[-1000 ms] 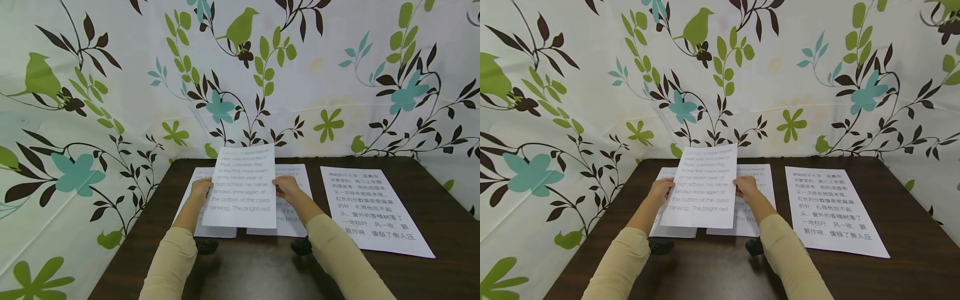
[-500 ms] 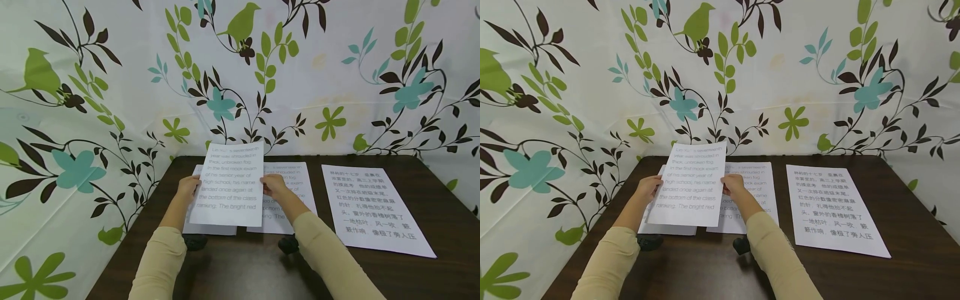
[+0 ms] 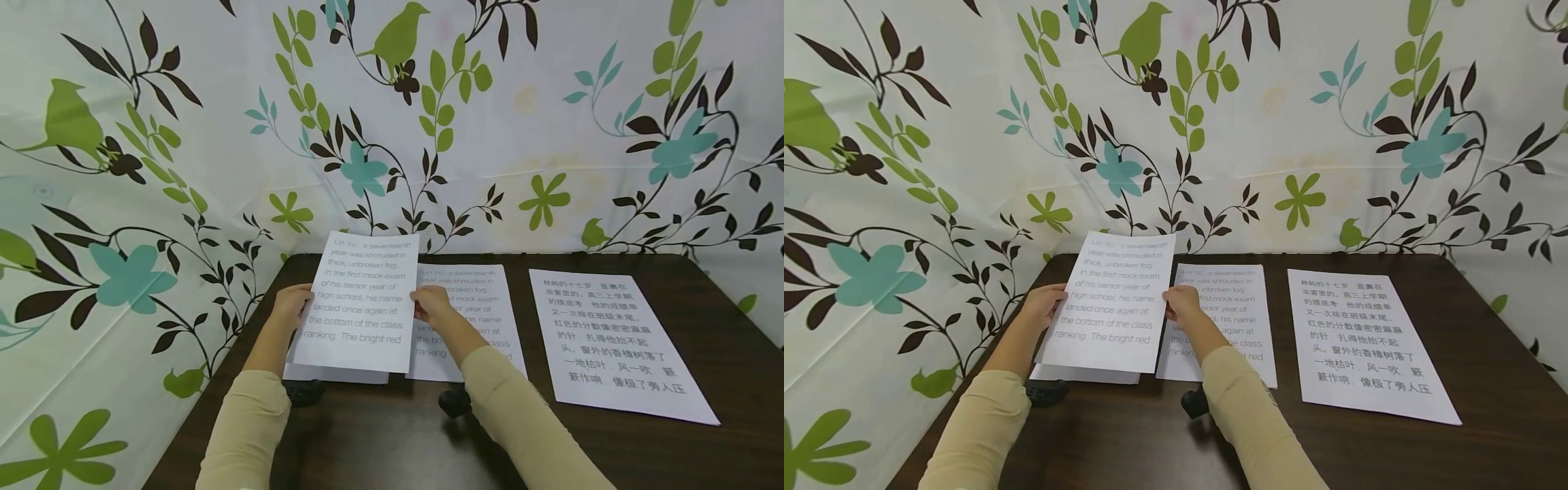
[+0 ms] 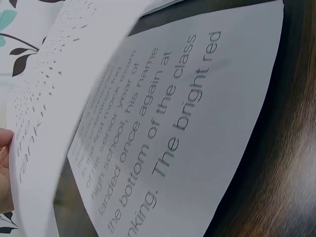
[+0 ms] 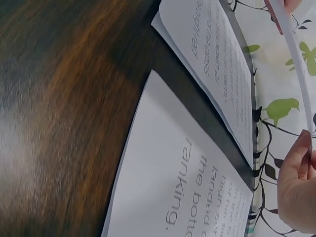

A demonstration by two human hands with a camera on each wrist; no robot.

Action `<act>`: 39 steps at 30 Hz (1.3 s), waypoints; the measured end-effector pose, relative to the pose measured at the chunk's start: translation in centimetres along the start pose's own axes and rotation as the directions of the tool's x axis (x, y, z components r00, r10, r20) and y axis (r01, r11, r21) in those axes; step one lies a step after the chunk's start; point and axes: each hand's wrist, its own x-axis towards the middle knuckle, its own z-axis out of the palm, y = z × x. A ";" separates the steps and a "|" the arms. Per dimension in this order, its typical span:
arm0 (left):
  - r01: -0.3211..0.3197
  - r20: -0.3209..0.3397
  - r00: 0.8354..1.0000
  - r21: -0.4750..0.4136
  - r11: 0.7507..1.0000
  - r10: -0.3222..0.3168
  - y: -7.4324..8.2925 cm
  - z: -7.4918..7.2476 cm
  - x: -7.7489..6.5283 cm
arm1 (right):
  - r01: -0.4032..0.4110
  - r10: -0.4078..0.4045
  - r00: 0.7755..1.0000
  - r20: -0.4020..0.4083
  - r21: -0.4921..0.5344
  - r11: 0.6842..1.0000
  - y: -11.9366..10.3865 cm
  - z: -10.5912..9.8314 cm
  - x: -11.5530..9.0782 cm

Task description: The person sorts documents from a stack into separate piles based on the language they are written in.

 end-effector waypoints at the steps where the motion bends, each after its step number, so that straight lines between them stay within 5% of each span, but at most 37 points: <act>1: 0.002 0.001 1.000 0.007 1.000 -0.002 0.0 -0.2 0.0 | 0.001 -0.001 1.000 0.001 -0.005 1.000 0.0 0.2 0.0; 18: 0.005 -0.003 1.000 0.049 0.999 -0.005 -0.5 -2.9 0.3 | -0.017 0.016 0.999 0.039 0.008 1.000 0.5 2.5 -0.2; 27: -0.010 0.019 1.000 0.064 0.998 0.009 -0.7 -3.4 0.5 | -0.044 0.043 0.999 0.019 0.021 0.999 1.1 3.3 0.2; 39: 0.013 -0.040 0.999 0.047 0.999 -0.012 -1.8 -3.6 1.8 | -0.067 0.065 0.997 0.050 0.029 0.997 1.8 4.0 0.3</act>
